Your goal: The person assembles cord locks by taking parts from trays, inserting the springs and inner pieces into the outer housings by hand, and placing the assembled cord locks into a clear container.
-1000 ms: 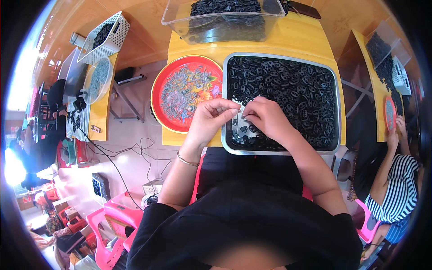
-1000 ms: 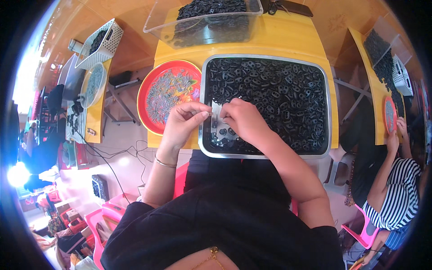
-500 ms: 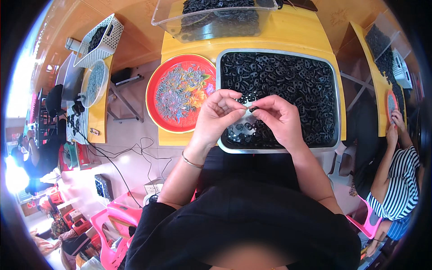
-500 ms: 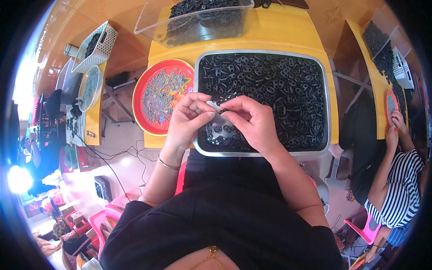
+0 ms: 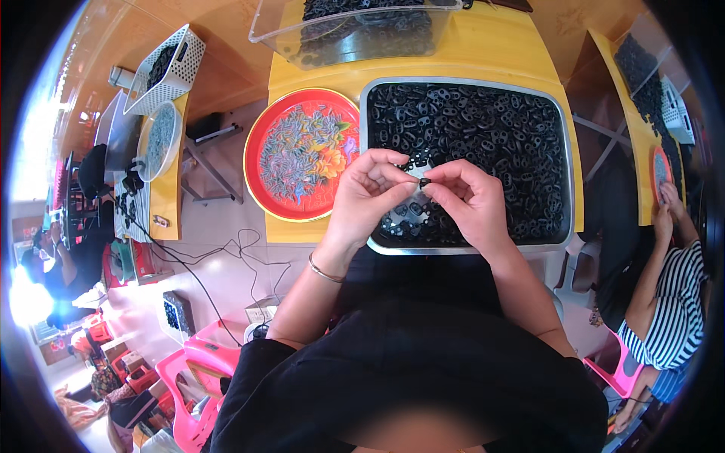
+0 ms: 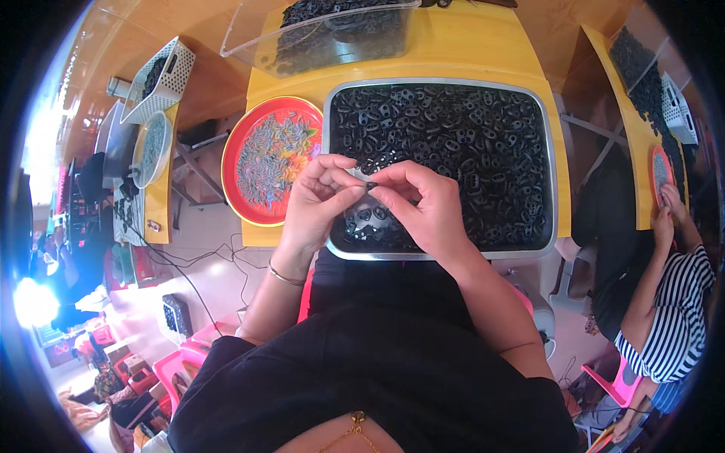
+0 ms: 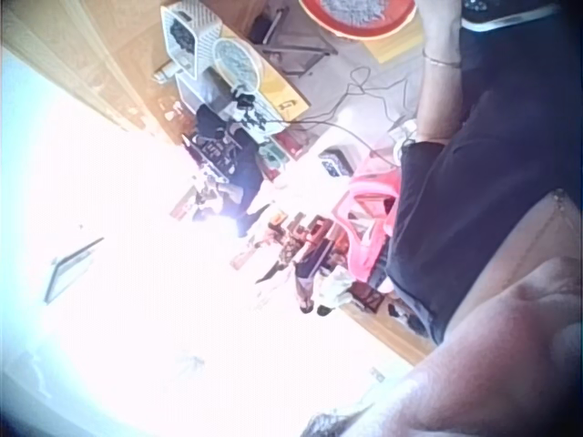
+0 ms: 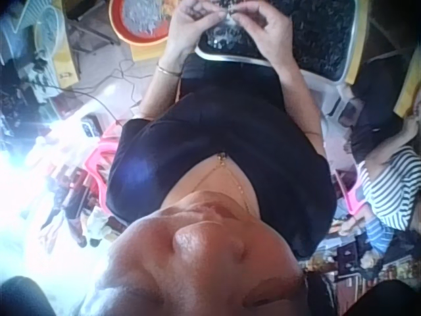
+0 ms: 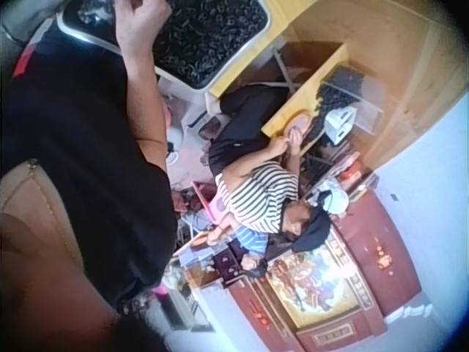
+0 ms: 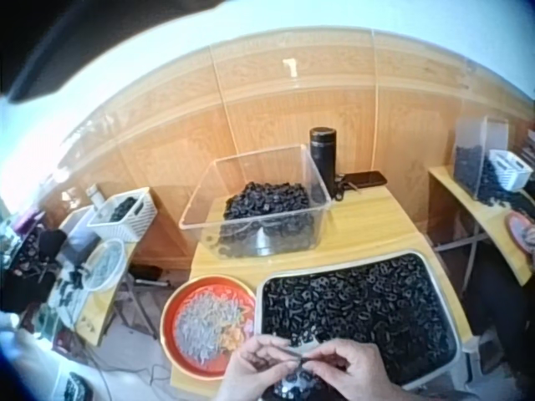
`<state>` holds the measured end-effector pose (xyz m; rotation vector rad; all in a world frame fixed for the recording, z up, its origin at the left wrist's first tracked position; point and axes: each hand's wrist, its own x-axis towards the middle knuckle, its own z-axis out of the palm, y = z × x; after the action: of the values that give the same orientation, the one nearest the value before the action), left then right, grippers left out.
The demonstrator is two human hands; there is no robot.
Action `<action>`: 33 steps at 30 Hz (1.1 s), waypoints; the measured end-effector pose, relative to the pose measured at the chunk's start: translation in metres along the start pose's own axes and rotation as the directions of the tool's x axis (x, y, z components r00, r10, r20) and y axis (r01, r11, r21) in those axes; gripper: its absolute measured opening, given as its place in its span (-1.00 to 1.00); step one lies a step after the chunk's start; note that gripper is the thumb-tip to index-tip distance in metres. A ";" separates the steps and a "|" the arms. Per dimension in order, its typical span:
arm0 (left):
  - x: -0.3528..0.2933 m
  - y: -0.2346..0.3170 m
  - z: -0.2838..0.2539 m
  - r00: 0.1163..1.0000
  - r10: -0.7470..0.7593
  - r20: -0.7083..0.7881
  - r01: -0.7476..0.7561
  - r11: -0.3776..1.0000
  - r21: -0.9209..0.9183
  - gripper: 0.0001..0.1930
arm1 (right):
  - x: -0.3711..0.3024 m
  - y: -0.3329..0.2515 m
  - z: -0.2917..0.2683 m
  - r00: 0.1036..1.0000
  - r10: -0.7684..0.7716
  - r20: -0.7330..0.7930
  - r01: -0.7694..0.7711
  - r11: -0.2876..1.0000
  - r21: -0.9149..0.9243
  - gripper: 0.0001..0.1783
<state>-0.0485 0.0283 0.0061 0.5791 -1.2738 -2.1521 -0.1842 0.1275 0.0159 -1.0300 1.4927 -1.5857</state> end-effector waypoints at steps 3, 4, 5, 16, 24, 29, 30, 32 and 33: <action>0.000 -0.001 0.002 0.999 0.048 0.020 -0.048 0.999 0.016 -0.69 | 0.000 0.000 0.000 0.998 -0.056 0.001 0.056 0.997 -0.047 -0.85; -0.001 -0.001 0.003 0.999 0.048 0.020 -0.048 0.999 0.016 -0.69 | -0.001 -0.001 0.000 0.997 -0.081 0.000 0.081 0.995 -0.064 -0.85; -0.002 -0.001 0.004 0.996 0.085 0.018 -0.087 0.993 0.085 -0.68 | -0.001 -0.002 0.001 0.994 -0.106 -0.001 0.105 0.991 -0.081 -0.86; -0.008 0.004 0.009 0.997 0.063 0.054 -0.068 0.994 0.081 -0.68 | -0.008 -0.001 -0.002 0.997 0.077 0.006 -0.077 0.987 0.143 -0.88; -0.011 0.001 0.005 0.996 0.016 0.084 -0.036 0.969 0.246 -0.92 | -0.011 -0.002 -0.002 0.999 0.045 0.000 -0.045 0.999 0.031 -0.85; -0.011 -0.001 0.010 0.999 0.016 0.030 -0.023 0.969 0.247 -0.95 | -0.012 0.002 0.000 1.000 0.004 0.007 -0.004 1.000 -0.017 -0.86; -0.011 -0.001 0.011 0.999 0.029 0.018 -0.032 0.968 0.250 -0.96 | -0.012 0.001 -0.001 1.000 0.003 0.005 -0.003 1.000 -0.016 -0.86; -0.011 0.001 0.014 0.999 0.036 0.026 -0.042 0.949 0.313 -0.94 | -0.011 -0.001 -0.003 0.994 0.108 0.016 -0.109 0.987 0.117 -0.85; -0.010 0.001 0.015 0.998 0.043 0.036 -0.053 0.926 0.373 -0.92 | -0.012 0.000 -0.005 0.994 0.107 0.016 -0.109 0.987 0.120 -0.85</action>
<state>-0.0499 0.0444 0.0152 0.6639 -1.7127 -1.8906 -0.1837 0.1400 0.0151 -0.8734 1.4040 -1.5712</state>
